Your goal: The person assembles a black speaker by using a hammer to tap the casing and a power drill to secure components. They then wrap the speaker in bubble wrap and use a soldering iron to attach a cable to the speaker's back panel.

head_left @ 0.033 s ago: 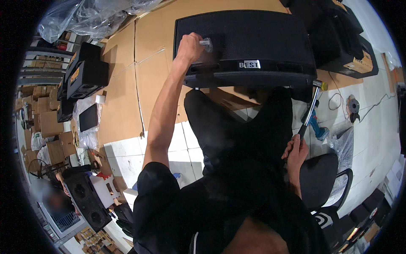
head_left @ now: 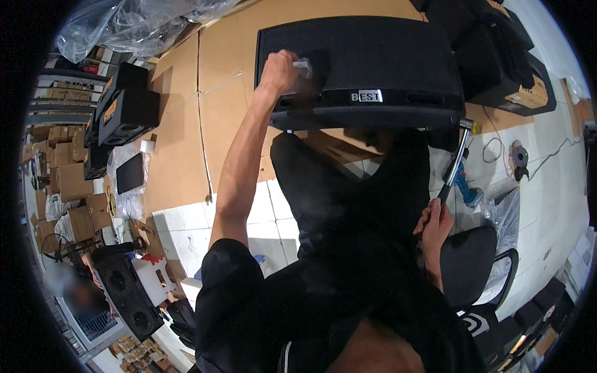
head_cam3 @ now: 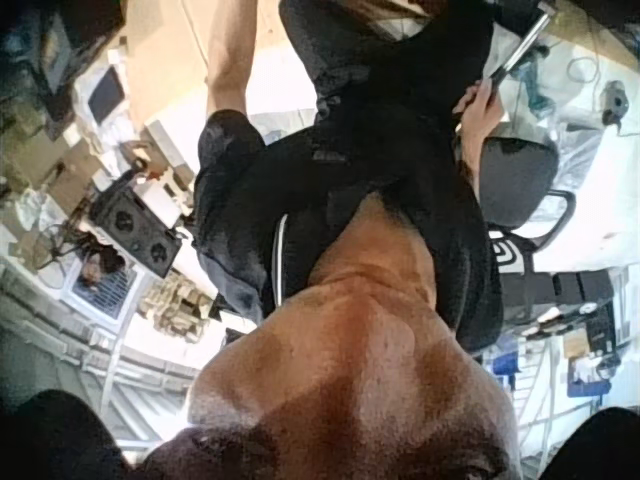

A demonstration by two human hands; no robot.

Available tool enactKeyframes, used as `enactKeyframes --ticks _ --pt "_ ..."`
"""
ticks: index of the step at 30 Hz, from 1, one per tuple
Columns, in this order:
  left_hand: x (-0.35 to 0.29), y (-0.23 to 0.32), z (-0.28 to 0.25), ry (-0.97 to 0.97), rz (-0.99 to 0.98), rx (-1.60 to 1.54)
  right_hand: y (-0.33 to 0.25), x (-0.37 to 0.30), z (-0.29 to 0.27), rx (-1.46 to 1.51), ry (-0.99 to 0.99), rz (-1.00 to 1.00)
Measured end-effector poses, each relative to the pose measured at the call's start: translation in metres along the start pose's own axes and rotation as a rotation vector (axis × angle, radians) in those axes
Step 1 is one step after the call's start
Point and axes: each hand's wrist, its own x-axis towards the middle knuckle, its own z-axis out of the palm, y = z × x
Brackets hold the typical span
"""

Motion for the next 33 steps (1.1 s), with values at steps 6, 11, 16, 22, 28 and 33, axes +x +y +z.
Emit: enactKeyframes --ticks 6,11,16,22,28,33 --pt "-0.005 0.002 0.008 -0.037 -0.025 -0.146 -0.006 0.003 0.000 -0.019 -0.001 -0.012" --pt "-0.006 0.004 0.011 -0.029 -0.076 -0.226 -0.007 0.003 0.000 -0.004 -0.007 -0.001" --pt "-0.008 0.008 0.006 -0.013 -0.123 -0.284 -0.007 0.003 -0.001 -0.009 -0.016 0.013" --pt "-0.005 0.000 0.006 0.010 -0.096 -0.297 -0.004 0.003 -0.002 -0.016 -0.028 -0.027" --pt "-0.006 -0.010 0.010 0.104 -0.064 -0.393 0.000 0.001 -0.004 -0.009 -0.016 -0.006" --pt "-0.010 -0.014 0.006 0.046 -0.078 -0.391 -0.001 -0.001 -0.004 -0.014 -0.006 0.002"
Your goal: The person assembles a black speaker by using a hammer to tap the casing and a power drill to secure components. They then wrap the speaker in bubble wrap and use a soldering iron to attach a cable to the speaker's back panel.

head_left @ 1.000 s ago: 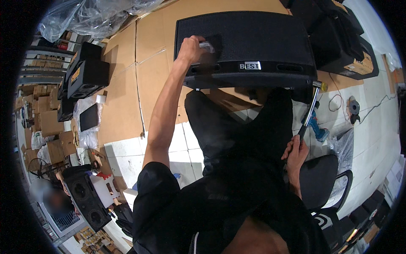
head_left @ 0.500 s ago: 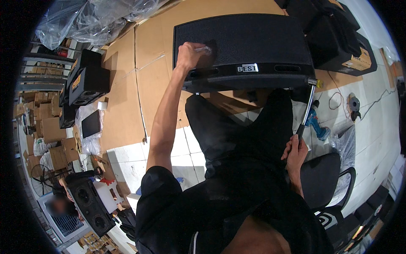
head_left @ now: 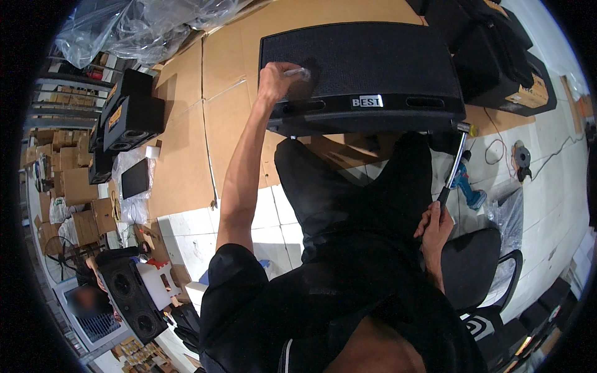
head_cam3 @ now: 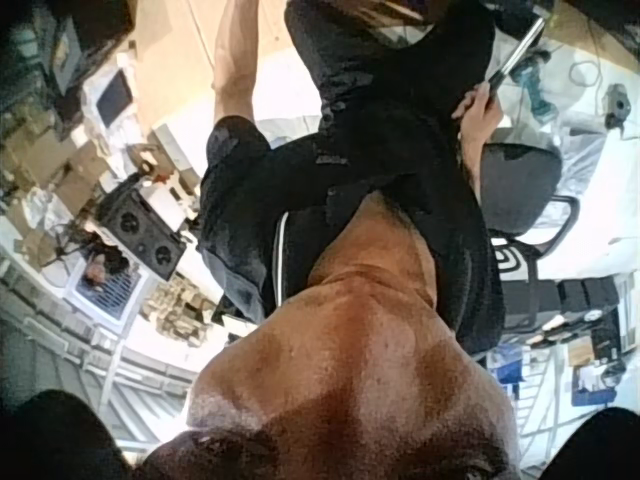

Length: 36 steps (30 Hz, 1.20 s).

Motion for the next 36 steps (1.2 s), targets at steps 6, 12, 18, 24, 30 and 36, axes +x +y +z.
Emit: enactKeyframes --ticks 6,12,18,24,30,36 --pt "-0.001 0.013 -0.002 0.011 -0.070 0.051 -0.003 0.000 0.000 -0.006 0.001 -0.018" --pt "0.002 0.001 0.000 -0.012 -0.035 0.026 0.001 0.000 0.000 0.000 0.005 -0.007" --pt "0.001 -0.013 0.003 0.018 -0.117 -0.228 0.001 0.000 0.000 0.004 0.013 -0.014" --pt "-0.036 -0.051 -0.009 0.255 -0.167 -1.088 0.000 0.000 0.002 0.012 0.022 0.018" --pt "-0.141 -0.143 0.011 0.880 -0.389 -1.015 -0.001 0.001 0.007 -0.039 0.005 0.013" --pt "-0.251 -0.272 0.143 0.922 -0.480 -0.750 -0.012 0.000 0.023 -0.107 -0.031 0.042"
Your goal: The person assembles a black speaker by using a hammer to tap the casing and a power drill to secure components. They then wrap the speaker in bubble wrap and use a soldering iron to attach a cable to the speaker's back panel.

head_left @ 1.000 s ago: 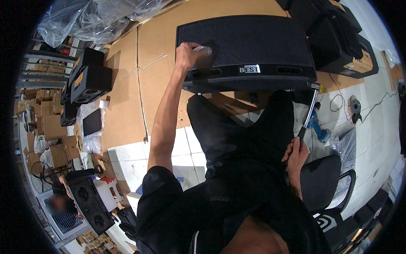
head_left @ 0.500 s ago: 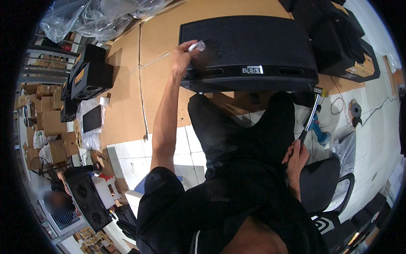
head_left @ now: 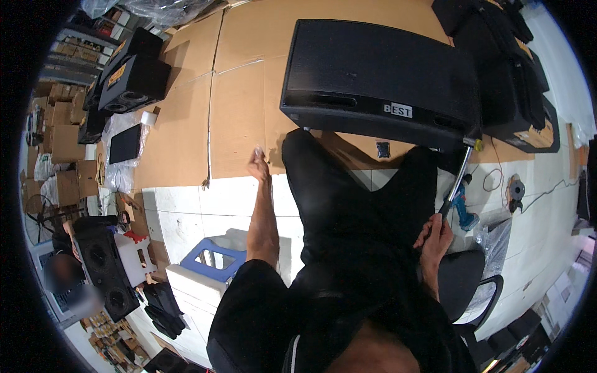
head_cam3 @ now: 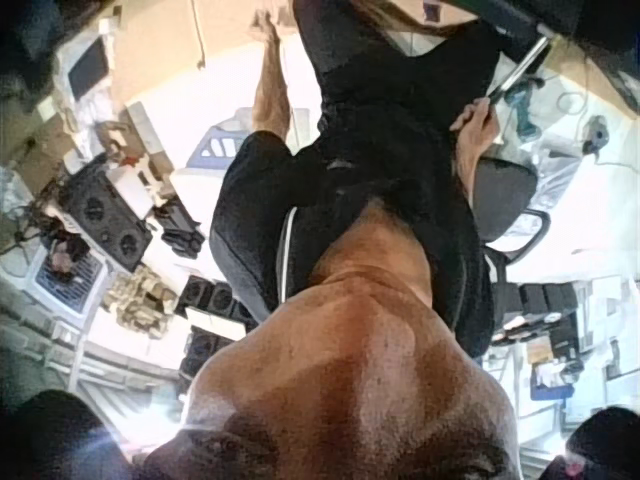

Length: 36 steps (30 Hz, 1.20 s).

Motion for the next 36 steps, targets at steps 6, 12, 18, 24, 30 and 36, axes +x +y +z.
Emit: enactKeyframes --ticks 6,12,18,24,30,36 --pt "-0.040 -0.060 0.004 -0.033 -0.086 0.232 -0.010 -0.008 0.007 -0.079 0.028 -0.024" --pt "-0.017 -0.018 0.004 -0.047 -0.073 0.816 -0.012 -0.011 0.014 -0.090 -0.053 0.007" --pt "-0.026 0.226 0.137 -0.009 0.459 0.318 -0.005 -0.009 0.018 -0.016 -0.104 -0.004" --pt "-0.029 0.270 0.242 -0.541 0.810 0.666 -0.005 -0.013 0.014 -0.059 -0.137 -0.027" --pt "-0.022 0.253 0.251 -0.527 0.840 0.689 0.006 -0.016 -0.001 -0.015 -0.037 -0.006" --pt "0.002 0.249 0.185 -0.228 0.580 0.516 0.005 -0.006 -0.002 0.028 0.006 -0.020"
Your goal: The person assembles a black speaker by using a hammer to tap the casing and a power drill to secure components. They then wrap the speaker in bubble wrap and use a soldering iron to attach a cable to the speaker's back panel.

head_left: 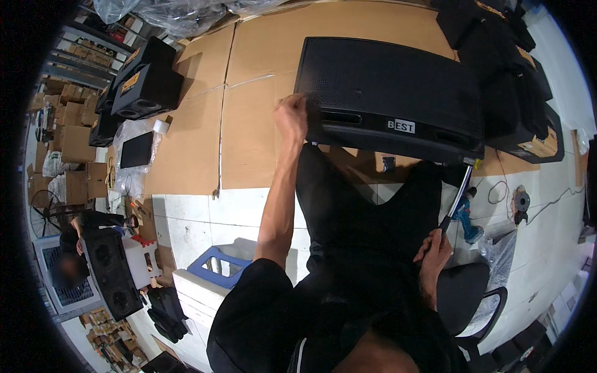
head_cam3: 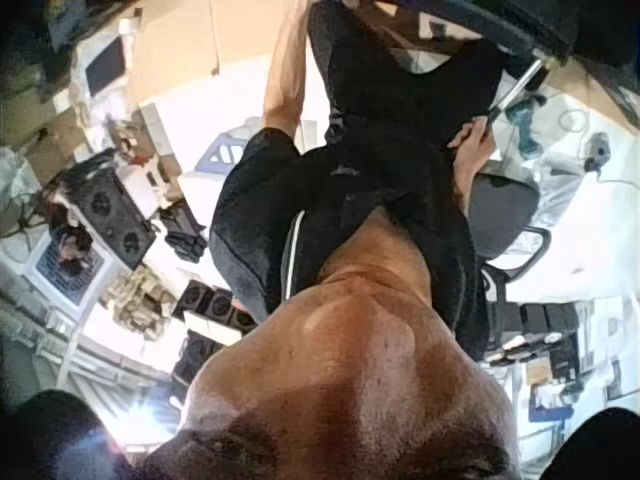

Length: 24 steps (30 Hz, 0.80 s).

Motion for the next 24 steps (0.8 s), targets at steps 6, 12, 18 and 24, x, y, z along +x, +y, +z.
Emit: enactKeyframes --ticks 6,12,18,24 --pt "-0.012 -0.028 -0.017 -0.005 -0.123 -0.179 -0.008 0.011 0.009 -0.013 -0.075 -0.004" --pt "-0.012 -0.024 -0.012 -0.033 -0.051 -0.129 -0.008 0.008 0.014 -0.018 -0.112 0.006" --pt "-0.009 -0.018 -0.018 -0.077 0.183 0.017 -0.004 0.006 0.019 -0.032 -0.121 0.020" --pt "-0.016 -0.015 -0.014 -0.025 0.016 -0.045 -0.005 0.010 0.022 -0.054 -0.154 0.006"
